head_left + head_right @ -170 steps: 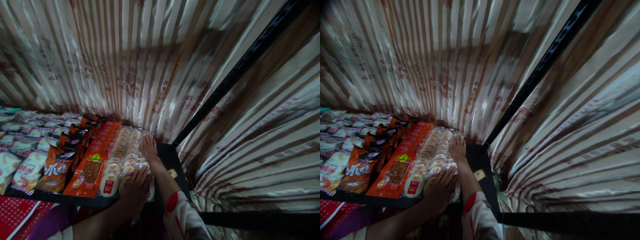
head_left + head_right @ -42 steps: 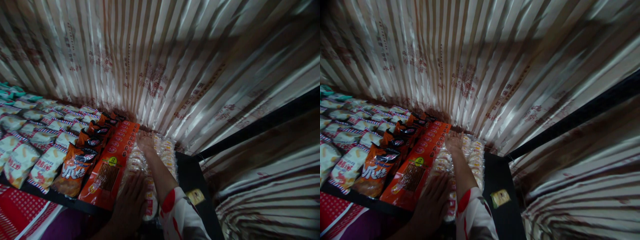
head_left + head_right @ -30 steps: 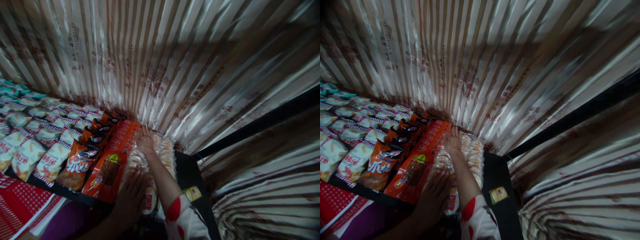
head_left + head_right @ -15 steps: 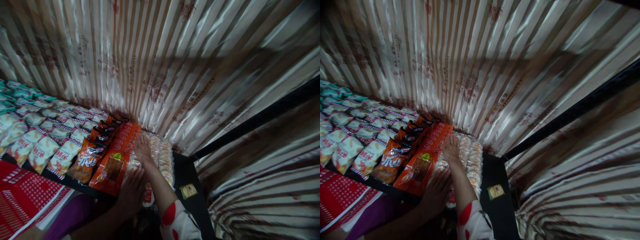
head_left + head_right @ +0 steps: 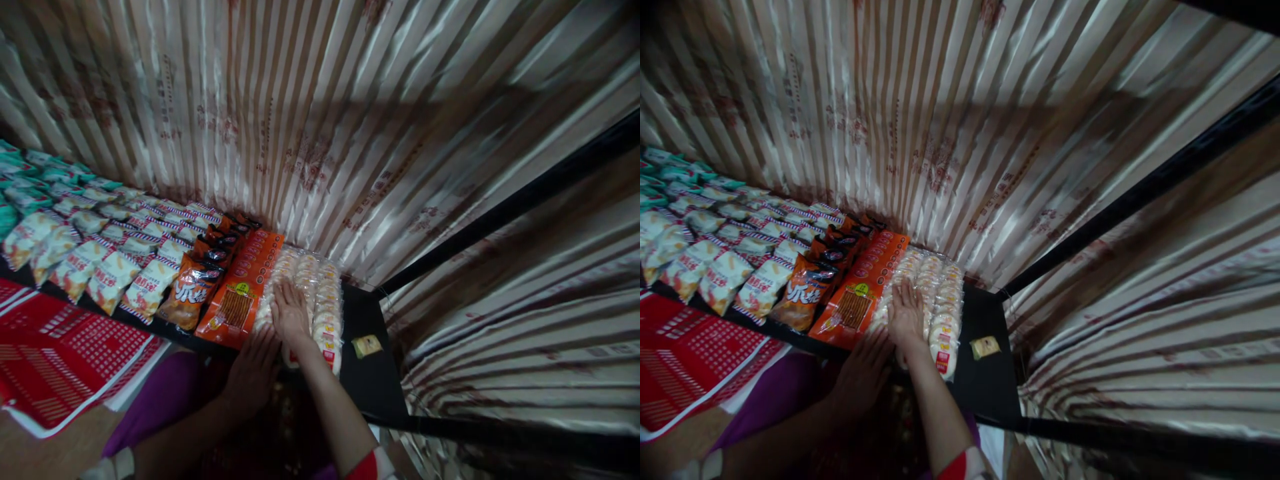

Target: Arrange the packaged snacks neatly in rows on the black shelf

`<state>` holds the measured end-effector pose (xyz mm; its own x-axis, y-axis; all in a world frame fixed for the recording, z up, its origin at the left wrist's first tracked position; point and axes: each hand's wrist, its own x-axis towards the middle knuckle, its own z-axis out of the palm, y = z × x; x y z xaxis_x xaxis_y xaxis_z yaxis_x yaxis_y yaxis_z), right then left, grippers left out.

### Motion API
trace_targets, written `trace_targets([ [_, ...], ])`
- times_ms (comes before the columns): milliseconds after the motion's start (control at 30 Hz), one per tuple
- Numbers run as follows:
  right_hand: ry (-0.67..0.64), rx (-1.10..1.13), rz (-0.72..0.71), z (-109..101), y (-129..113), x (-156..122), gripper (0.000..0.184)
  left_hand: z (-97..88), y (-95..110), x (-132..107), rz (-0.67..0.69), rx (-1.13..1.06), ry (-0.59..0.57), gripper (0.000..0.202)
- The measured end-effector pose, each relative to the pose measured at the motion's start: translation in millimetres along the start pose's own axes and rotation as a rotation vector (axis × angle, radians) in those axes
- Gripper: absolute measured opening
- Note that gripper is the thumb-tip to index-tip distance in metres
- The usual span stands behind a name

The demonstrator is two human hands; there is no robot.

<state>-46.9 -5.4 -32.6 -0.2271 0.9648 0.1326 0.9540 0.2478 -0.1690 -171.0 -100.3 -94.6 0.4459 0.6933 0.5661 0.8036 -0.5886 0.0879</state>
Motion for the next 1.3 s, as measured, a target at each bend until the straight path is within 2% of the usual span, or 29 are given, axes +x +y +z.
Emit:
trace_targets([
  [200, 0.022, 0.016, -0.029, 4, -3, -4, 0.046, -1.0, -13, -7, -0.008, 0.031, -0.047, 0.047],
  [333, 0.192, 0.080, 0.008, -1, 0, -22, 0.047, -2.8, -15, -12, -0.006, 0.021, -0.092, 0.050],
  [467, 0.401, 0.150, 0.145, 3, 12, -66, 0.049, -5.2, -10, -20, -0.002, 0.000, -0.097, 0.052],
  [600, 0.503, 0.102, 0.194, 17, 24, -120, 0.046, -9.7, -3, -24, -0.006, -0.002, -0.095, 0.052],
  [767, 0.519, 0.013, 0.163, 34, 25, -163, 0.040, -13.1, 9, -24, 0.033, -0.004, -0.121, 0.051],
  [967, 0.516, 0.027, 0.168, 42, 20, -175, 0.041, -7.4, 21, -23, 0.086, 0.017, -0.148, 0.049],
  [1033, 0.538, 0.051, 0.220, 45, 24, -176, 0.044, -5.6, 22, -21, 0.058, 0.020, -0.146, 0.049],
  [1167, 0.554, 0.093, 0.310, 58, 35, -178, 0.052, -0.5, 20, -20, -0.105, 0.044, -0.107, 0.055],
  [1300, 0.552, 0.126, 0.325, 69, 44, -183, 0.053, 5.5, 12, -22, -0.059, 0.019, -0.086, 0.054],
])
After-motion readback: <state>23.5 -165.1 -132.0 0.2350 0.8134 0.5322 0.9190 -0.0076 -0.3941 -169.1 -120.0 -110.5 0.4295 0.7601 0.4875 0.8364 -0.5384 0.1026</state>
